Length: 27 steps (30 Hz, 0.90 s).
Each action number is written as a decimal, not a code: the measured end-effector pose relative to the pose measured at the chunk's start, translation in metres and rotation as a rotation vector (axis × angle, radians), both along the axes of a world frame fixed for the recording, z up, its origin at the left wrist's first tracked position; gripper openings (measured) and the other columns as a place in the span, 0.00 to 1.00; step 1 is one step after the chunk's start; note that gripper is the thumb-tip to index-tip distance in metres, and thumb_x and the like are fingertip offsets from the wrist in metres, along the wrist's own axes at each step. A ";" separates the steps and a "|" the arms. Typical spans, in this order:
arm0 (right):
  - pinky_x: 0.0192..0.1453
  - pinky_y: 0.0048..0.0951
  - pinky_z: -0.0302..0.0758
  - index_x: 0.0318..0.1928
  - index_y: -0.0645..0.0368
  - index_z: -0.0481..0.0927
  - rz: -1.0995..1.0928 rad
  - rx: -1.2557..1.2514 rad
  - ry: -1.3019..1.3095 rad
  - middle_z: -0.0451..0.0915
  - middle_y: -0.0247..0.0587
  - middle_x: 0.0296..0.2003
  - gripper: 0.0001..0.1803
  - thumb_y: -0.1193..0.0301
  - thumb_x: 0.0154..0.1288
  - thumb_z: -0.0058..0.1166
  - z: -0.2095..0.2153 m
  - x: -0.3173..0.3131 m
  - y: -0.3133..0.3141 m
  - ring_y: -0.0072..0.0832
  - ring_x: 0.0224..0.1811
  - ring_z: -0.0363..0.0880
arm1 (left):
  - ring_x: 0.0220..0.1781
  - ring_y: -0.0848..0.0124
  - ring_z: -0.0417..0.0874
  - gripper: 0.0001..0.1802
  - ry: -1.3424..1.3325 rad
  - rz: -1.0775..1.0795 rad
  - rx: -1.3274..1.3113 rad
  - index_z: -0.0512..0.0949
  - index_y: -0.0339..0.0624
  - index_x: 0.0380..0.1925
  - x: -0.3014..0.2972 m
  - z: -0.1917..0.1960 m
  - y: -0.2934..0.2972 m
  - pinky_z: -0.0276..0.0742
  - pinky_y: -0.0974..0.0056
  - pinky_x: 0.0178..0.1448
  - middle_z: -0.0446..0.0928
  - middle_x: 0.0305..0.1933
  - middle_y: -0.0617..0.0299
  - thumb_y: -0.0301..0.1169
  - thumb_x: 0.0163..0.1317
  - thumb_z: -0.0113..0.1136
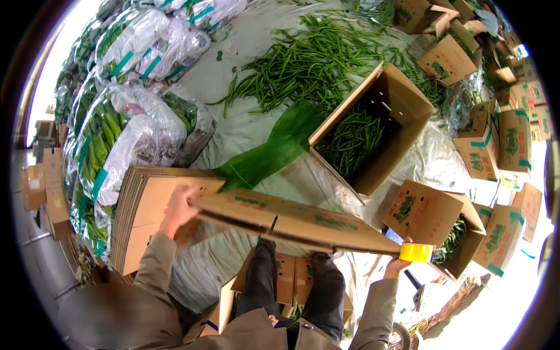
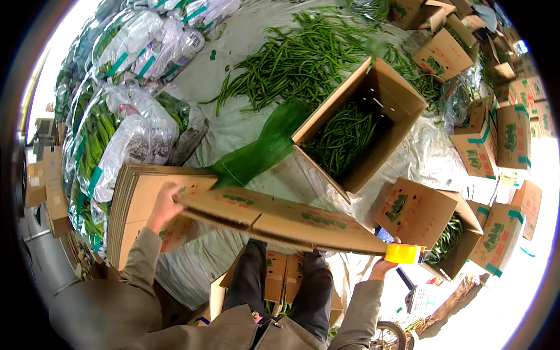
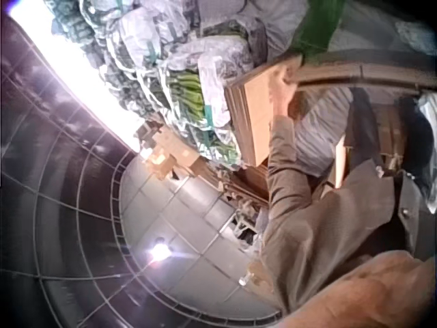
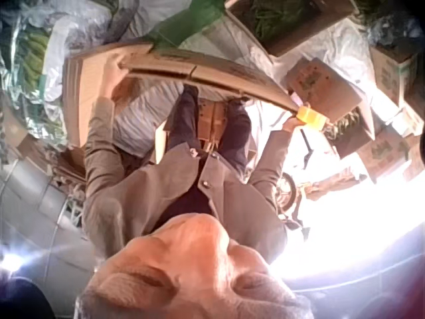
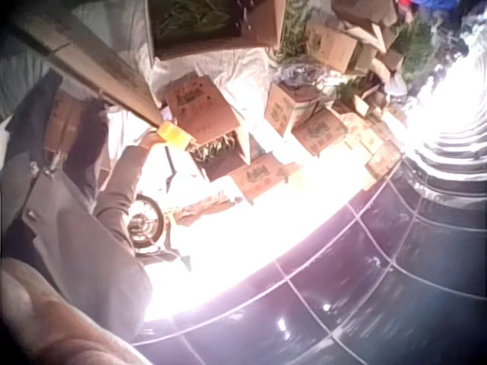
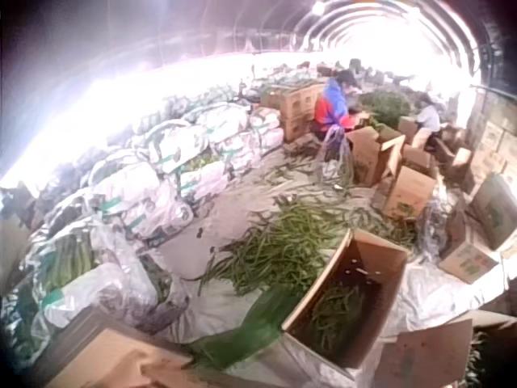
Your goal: The person assembles flat cardboard sheets into boxes using a handheld tape dispenser. They fold the cardboard along pre-scored lines and apply tape to secure the seams, repeating the process for multiple units.
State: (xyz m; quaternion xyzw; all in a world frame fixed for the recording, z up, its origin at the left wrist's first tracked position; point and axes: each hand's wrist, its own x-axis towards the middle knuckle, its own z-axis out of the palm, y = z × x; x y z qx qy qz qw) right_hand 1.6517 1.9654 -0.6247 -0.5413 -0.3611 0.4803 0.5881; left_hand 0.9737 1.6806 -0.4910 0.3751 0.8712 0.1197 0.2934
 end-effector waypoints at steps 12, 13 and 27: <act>0.56 0.36 0.77 0.65 0.53 0.71 0.020 0.010 0.430 0.78 0.41 0.51 0.29 0.50 0.73 0.52 0.041 0.021 0.012 0.32 0.49 0.79 | 0.22 0.56 0.85 0.10 0.078 -1.221 -0.127 0.81 0.44 0.19 0.022 0.002 -0.036 0.77 0.52 0.24 0.80 0.20 0.56 0.37 0.51 0.59; 0.57 0.37 0.77 0.66 0.53 0.71 0.074 -0.012 0.500 0.78 0.42 0.52 0.29 0.49 0.73 0.51 0.049 0.023 0.019 0.33 0.49 0.79 | 0.22 0.56 0.85 0.10 0.083 -1.178 -0.105 0.80 0.44 0.19 0.019 0.010 -0.040 0.78 0.52 0.25 0.81 0.21 0.56 0.37 0.52 0.59; 0.52 0.38 0.77 0.68 0.48 0.70 0.357 -0.063 0.542 0.77 0.38 0.58 0.28 0.55 0.73 0.54 0.098 0.027 0.027 0.38 0.43 0.79 | 0.22 0.58 0.83 0.09 0.243 -0.884 0.043 0.78 0.46 0.18 0.057 0.071 -0.075 0.79 0.54 0.28 0.78 0.20 0.58 0.37 0.48 0.66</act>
